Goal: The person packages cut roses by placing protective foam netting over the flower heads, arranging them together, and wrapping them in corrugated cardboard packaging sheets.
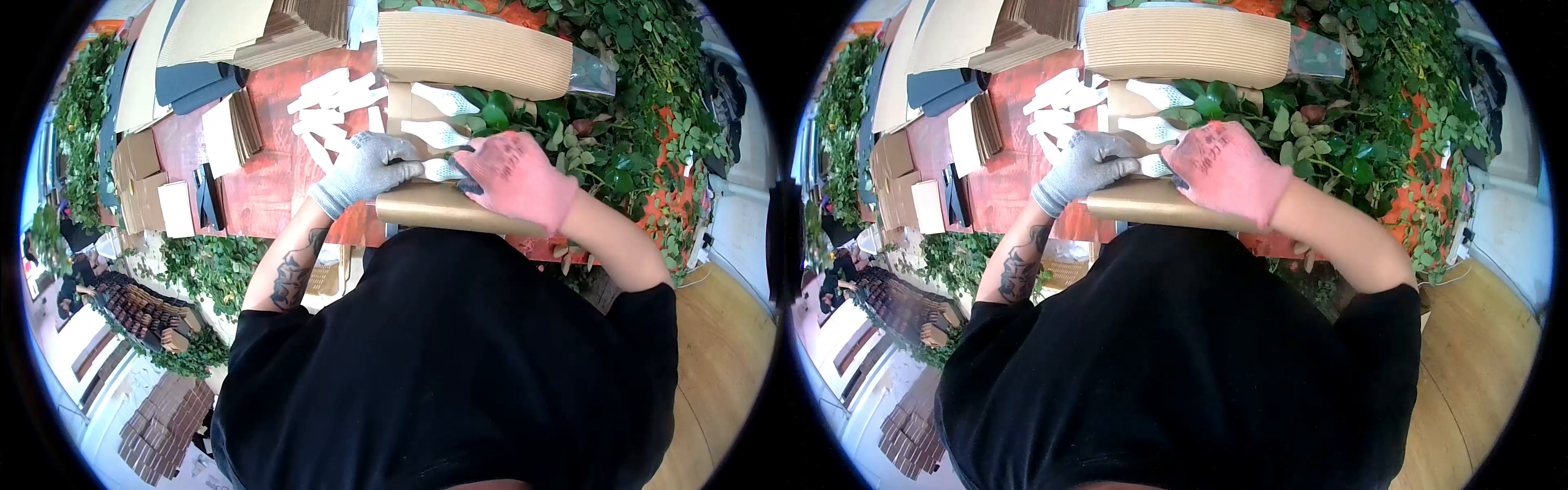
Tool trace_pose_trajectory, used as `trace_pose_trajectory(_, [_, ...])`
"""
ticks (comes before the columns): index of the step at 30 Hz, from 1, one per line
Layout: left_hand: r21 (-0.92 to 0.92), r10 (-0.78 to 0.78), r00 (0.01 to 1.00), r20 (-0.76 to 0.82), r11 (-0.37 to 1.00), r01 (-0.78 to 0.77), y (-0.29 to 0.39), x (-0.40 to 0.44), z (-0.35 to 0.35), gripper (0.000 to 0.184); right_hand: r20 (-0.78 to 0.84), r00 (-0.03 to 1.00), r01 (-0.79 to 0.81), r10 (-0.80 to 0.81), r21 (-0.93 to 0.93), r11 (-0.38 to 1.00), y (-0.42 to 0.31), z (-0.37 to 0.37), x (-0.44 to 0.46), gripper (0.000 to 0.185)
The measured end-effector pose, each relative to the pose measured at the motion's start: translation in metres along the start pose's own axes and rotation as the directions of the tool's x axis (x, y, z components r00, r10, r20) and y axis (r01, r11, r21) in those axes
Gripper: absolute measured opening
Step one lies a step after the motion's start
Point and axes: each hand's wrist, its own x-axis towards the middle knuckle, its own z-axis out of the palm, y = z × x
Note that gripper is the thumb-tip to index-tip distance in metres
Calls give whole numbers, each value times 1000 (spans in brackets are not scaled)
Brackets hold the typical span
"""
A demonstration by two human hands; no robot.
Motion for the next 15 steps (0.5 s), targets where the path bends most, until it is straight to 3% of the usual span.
trace_pose_trajectory(1, [-2, -2, 1000, -2, 1000, 2, -1, 0, 0, 17, 2, 1000, 2, -2, 0, 1000, 4, 2, 5, 38])
trace_pose_trajectory(4, [-32, 20, 999, -39, 999, -22, -5, -3, 1, 18, 233, 972, -52, 28, 98, 994, 10, 2, 24, 40])
trace_pose_trajectory(8, [21, 5, 1000, 3, 1000, -5, -2, -1, -3, 17, 364, 932, -36, -2, 97, 995, 4, -3, 25, 38])
trace_pose_trajectory(10, [42, 11, 1000, 16, 999, -12, -3, 0, -3, 16, -30, 997, 78, -77, 53, 996, 7, 11, 14, 35])
trace_pose_trajectory(12, [77, 98, 995, 12, 992, -99, -6, -1, -3, 12, -21, 997, 71, -70, 67, 995, 8, 16, 14, 33])
trace_pose_trajectory(15, [172, 66, 995, 76, 982, -78, -3, -6, -15, 14, -64, 996, 66, -61, 76, 995, 7, 22, 10, 30])
